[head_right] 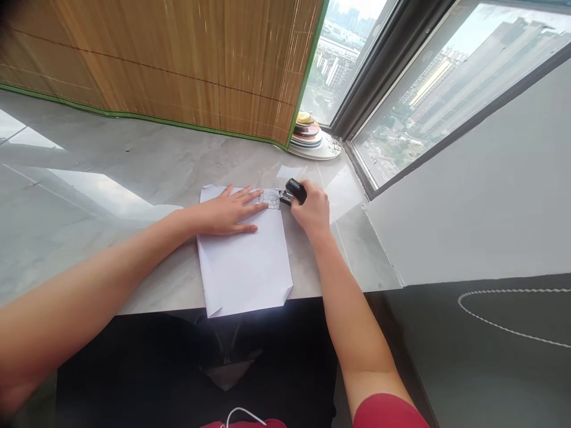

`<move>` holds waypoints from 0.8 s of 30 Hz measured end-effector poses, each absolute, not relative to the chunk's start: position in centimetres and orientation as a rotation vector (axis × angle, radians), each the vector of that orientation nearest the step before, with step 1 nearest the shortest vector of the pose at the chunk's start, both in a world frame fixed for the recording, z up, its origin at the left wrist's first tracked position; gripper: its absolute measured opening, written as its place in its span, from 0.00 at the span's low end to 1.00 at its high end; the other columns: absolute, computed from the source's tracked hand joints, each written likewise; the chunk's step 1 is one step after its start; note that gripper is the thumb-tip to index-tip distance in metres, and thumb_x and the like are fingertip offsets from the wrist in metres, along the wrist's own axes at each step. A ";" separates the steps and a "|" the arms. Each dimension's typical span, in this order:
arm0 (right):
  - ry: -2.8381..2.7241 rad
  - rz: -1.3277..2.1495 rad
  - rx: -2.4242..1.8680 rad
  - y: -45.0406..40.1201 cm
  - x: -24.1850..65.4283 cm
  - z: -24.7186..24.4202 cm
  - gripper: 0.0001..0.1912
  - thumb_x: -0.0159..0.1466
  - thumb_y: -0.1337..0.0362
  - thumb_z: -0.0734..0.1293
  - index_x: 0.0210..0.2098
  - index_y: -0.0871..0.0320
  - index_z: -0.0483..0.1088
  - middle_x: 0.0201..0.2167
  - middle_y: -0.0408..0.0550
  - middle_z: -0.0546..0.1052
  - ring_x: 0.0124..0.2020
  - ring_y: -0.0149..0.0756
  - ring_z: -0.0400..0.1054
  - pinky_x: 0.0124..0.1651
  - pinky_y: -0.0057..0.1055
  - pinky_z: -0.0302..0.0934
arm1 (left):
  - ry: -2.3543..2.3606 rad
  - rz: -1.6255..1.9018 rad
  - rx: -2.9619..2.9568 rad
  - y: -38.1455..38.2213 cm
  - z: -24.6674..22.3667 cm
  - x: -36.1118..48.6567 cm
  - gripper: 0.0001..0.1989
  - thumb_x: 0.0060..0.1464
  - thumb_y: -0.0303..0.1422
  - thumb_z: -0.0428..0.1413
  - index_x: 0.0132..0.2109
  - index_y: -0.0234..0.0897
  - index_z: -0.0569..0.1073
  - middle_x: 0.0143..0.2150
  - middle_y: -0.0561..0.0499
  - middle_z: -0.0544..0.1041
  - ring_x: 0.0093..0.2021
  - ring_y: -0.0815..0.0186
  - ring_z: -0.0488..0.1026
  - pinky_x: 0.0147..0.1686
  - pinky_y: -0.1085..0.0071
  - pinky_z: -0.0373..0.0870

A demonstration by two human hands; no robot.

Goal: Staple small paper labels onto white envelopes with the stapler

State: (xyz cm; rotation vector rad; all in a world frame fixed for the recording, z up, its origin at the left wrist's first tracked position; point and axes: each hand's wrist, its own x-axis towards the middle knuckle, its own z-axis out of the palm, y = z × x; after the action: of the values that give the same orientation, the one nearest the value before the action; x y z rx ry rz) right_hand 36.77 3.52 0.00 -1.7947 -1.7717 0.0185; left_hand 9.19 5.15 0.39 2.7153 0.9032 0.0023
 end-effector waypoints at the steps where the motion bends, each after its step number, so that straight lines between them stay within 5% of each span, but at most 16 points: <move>1: -1.749 0.015 -1.821 3.6 36.9 0.0 0.13 0.63 0.63 0.71 0.48 0.53 0.79 0.43 0.52 0.84 0.46 0.51 0.77 0.54 0.47 0.71 | 0.909 0.003 2.714 5.1 0.4 9.2 0.39 0.74 0.57 0.49 0.84 0.50 0.57 0.87 0.43 0.43 0.85 0.37 0.41 0.79 0.33 0.38; 5: -1.588 -0.089 -1.824 3.6 36.7 0.6 0.12 0.65 0.61 0.69 0.47 0.55 0.78 0.43 0.57 0.85 0.45 0.54 0.76 0.49 0.46 0.71 | 0.924 0.049 2.709 5.1 0.7 9.3 0.40 0.72 0.58 0.51 0.82 0.49 0.60 0.87 0.41 0.47 0.85 0.37 0.44 0.79 0.33 0.41; 7: -1.516 -0.142 -1.778 2.9 35.7 1.4 0.13 0.67 0.60 0.67 0.48 0.56 0.77 0.46 0.60 0.84 0.47 0.55 0.76 0.50 0.47 0.70 | 0.946 0.240 2.693 5.5 1.1 9.0 0.36 0.72 0.56 0.52 0.79 0.48 0.66 0.85 0.42 0.56 0.83 0.42 0.52 0.79 0.39 0.46; 9: -1.511 -0.101 -1.728 1.7 33.9 2.3 0.12 0.68 0.60 0.67 0.48 0.56 0.77 0.46 0.60 0.84 0.48 0.55 0.77 0.50 0.46 0.70 | 1.077 0.658 2.594 6.3 1.5 8.3 0.27 0.75 0.51 0.48 0.69 0.43 0.76 0.75 0.40 0.72 0.75 0.48 0.66 0.75 0.49 0.59; 11: -1.589 0.049 -1.675 0.1 31.4 2.8 0.09 0.67 0.60 0.70 0.46 0.54 0.77 0.43 0.56 0.84 0.45 0.53 0.77 0.49 0.44 0.70 | 1.306 1.153 2.336 7.4 1.8 6.9 0.24 0.77 0.45 0.44 0.49 0.38 0.81 0.55 0.39 0.83 0.57 0.54 0.78 0.61 0.58 0.72; 13: -1.706 0.232 -1.619 -1.5 28.6 2.6 0.06 0.67 0.61 0.72 0.43 0.52 0.77 0.40 0.52 0.84 0.42 0.50 0.77 0.48 0.42 0.69 | 1.503 1.446 2.009 8.6 1.7 5.2 0.26 0.77 0.43 0.45 0.30 0.40 0.72 0.33 0.44 0.77 0.38 0.58 0.76 0.43 0.64 0.72; 15: -1.813 0.339 -1.580 -2.9 26.0 2.0 0.05 0.67 0.63 0.72 0.43 0.52 0.76 0.40 0.50 0.84 0.42 0.48 0.77 0.47 0.41 0.68 | 1.567 1.552 1.694 9.8 1.3 3.6 0.31 0.77 0.43 0.46 0.22 0.41 0.59 0.22 0.49 0.63 0.26 0.63 0.64 0.31 0.65 0.63; 21: -1.948 0.370 -1.462 -2.6 25.7 1.4 0.10 0.69 0.57 0.73 0.46 0.54 0.75 0.46 0.52 0.81 0.47 0.46 0.74 0.49 0.38 0.65 | 1.515 1.657 1.260 12.0 -0.2 1.9 0.30 0.74 0.36 0.49 0.20 0.42 0.53 0.20 0.53 0.55 0.23 0.66 0.54 0.26 0.65 0.51; 24: -1.909 0.343 -1.506 -0.8 31.3 1.8 0.17 0.74 0.53 0.68 0.31 0.54 0.71 0.30 0.45 0.76 0.34 0.37 0.68 0.42 0.33 0.60 | 1.526 1.628 1.296 12.3 -0.6 2.0 0.29 0.73 0.36 0.49 0.20 0.41 0.55 0.20 0.52 0.57 0.23 0.66 0.55 0.27 0.66 0.52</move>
State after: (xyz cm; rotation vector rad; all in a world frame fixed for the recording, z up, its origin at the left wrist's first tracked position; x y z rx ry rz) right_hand 31.32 -0.77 1.76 -1.5058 -1.9093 0.3430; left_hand 2.02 12.28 -0.56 1.2961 1.5264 1.6279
